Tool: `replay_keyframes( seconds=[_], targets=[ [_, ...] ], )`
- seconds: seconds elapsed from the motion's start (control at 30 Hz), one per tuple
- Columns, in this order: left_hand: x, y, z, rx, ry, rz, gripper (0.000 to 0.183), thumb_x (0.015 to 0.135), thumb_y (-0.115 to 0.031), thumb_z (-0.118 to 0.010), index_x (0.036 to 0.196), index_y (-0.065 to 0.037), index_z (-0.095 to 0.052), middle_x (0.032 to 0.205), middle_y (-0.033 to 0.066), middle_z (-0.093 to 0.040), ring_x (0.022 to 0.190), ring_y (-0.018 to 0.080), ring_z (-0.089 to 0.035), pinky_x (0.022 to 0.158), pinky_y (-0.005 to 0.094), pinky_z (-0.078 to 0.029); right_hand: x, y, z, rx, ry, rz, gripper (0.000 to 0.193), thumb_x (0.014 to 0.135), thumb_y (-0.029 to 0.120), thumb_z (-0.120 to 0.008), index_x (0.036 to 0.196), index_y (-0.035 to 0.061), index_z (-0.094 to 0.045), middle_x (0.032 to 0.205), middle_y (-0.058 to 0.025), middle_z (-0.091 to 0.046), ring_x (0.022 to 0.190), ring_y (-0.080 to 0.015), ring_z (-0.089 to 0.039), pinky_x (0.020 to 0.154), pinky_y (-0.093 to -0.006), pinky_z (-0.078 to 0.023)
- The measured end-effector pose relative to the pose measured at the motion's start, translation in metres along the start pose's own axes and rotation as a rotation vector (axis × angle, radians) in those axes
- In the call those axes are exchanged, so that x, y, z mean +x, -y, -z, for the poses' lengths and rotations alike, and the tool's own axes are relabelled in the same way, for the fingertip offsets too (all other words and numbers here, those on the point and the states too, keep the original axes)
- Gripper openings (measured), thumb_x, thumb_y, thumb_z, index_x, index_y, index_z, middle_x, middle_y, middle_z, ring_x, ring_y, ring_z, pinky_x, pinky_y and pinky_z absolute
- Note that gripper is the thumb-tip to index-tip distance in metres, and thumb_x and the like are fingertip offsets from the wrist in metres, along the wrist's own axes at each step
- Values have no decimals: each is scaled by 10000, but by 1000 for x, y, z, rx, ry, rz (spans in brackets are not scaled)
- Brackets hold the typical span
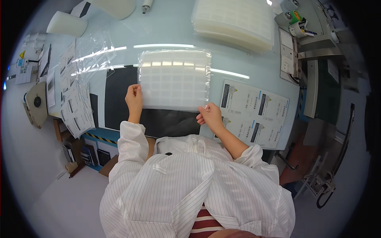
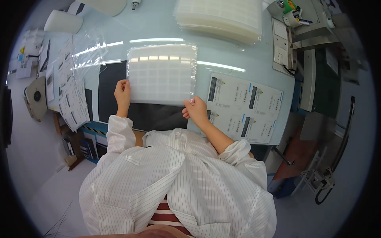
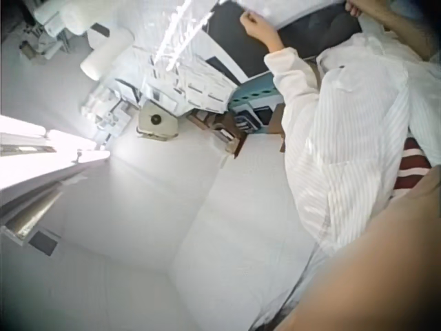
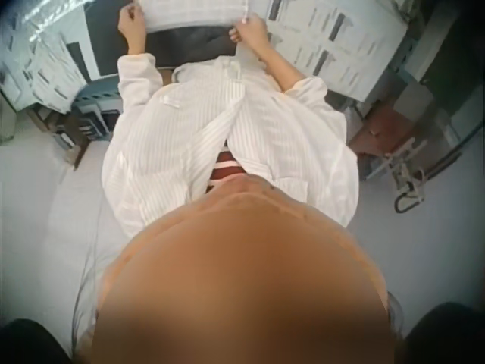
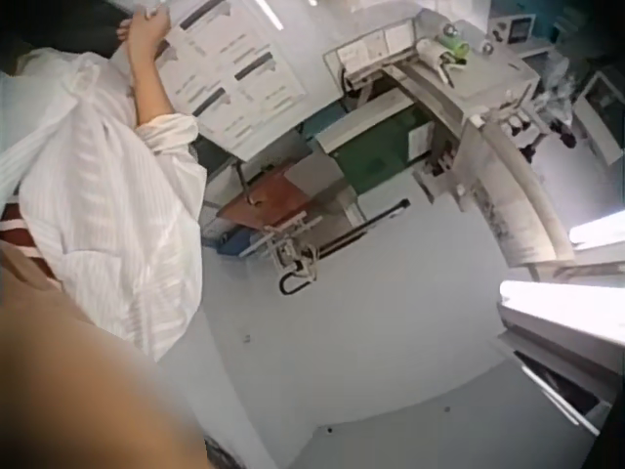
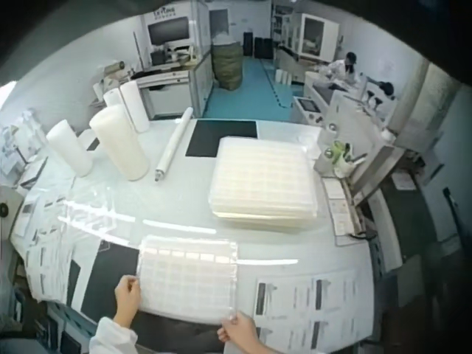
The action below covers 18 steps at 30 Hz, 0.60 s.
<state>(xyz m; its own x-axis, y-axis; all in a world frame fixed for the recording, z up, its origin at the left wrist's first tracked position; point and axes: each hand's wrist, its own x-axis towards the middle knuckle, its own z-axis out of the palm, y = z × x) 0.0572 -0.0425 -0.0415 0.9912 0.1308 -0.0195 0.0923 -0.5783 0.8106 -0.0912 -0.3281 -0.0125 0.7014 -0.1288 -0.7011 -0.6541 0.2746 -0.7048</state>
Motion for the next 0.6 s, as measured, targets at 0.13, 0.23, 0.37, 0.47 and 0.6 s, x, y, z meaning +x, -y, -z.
replay_keyframes(
  seconds=[0.13, 0.23, 0.37, 0.47, 0.6],
  targets=[
    [3, -14, -5, 148, -16, -10, 143, 859, -134, -638, 924, -11, -608, 743, 48, -581, 660, 150, -549, 632, 293, -463, 0, 4, 9, -190, -4, -32, 247, 871, 165, -641, 882, -13, -469, 657, -129, -612, 457, -161, -589, 442, -275, -488],
    [15, -7, 2, 416, -96, -41, 261, 779, -91, -649, 1008, 4, -570, 904, 122, -515, 819, 250, -517, 753, 372, -437, -12, 44, 23, -626, 10, -7, 256, 858, 167, -660, 875, -13, -480, 632, -105, -598, 472, -143, -589, 449, -282, -479],
    [39, -85, -27, 412, -68, -277, 257, 801, -74, -618, 1041, 6, -574, 941, 126, -529, 851, 240, -515, 759, 353, -431, 14, 95, 84, -143, -236, 330, 205, 882, 158, -643, 883, 6, -505, 625, -45, -575, 472, -93, -534, 424, -243, -426],
    [49, -158, -70, 187, 67, -482, 230, 831, -58, -593, 1057, -11, -592, 984, 120, -551, 884, 236, -519, 770, 336, -433, 47, 150, 138, 88, -568, 640, 136, 923, 127, -568, 971, -1, -568, 796, -56, -611, 623, -91, -572, 552, -223, -470],
    [48, -244, -134, 29, 178, -775, 207, 829, -14, -585, 1035, -28, -605, 1028, 126, -578, 975, 278, -531, 858, 365, -430, 98, 181, 195, -161, -944, 847, 200, 928, 138, -545, 1021, -25, -615, 862, -55, -627, 732, -107, -588, 637, -243, -493]
  ],
)
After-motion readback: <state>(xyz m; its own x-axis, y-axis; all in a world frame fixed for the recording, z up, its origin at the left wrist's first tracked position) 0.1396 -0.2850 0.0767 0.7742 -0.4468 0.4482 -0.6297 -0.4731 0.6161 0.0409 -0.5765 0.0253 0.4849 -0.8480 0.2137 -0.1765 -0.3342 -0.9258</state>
